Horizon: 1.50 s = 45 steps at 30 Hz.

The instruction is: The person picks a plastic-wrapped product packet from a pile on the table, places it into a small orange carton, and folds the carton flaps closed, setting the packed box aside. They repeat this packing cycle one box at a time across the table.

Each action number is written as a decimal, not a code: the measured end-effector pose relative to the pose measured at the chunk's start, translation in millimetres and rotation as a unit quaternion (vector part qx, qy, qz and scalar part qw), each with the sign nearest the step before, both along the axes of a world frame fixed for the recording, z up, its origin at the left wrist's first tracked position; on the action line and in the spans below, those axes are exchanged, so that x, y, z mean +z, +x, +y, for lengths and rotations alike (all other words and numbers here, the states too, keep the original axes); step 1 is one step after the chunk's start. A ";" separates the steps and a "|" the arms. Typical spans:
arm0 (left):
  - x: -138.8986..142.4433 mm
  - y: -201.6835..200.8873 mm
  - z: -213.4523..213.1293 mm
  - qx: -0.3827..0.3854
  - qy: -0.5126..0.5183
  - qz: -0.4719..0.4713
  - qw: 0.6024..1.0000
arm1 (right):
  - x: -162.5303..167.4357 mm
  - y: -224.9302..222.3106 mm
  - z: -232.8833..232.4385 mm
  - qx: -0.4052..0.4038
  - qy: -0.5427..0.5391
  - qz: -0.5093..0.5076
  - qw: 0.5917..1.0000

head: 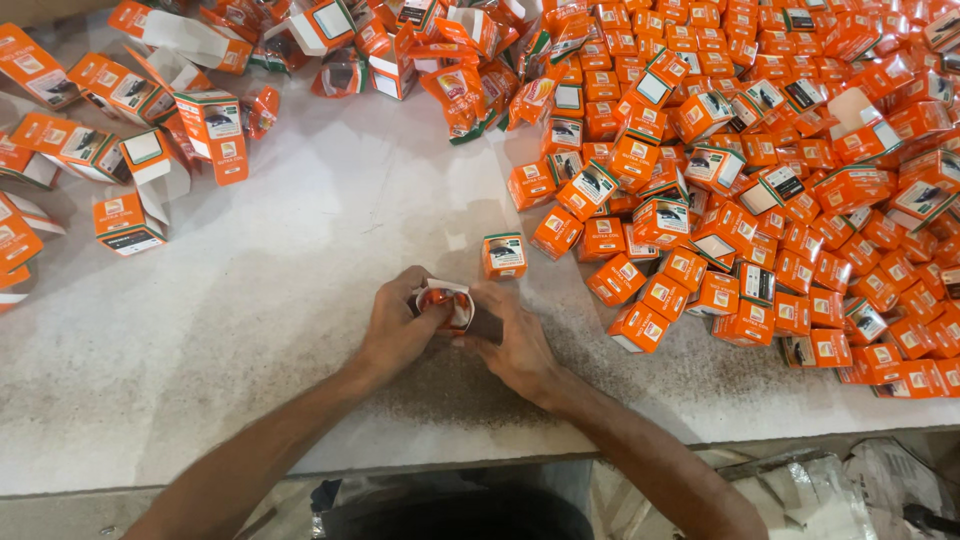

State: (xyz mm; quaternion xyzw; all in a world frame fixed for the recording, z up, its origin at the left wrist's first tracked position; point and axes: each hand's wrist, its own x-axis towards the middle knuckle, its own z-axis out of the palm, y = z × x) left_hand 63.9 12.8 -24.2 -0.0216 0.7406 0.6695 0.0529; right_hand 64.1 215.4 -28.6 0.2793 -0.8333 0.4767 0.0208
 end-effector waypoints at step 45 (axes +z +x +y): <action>36.1 18.5 -20.8 -0.143 -0.244 0.439 0.853 | 5.7 9.9 7.7 0.005 0.024 0.050 0.998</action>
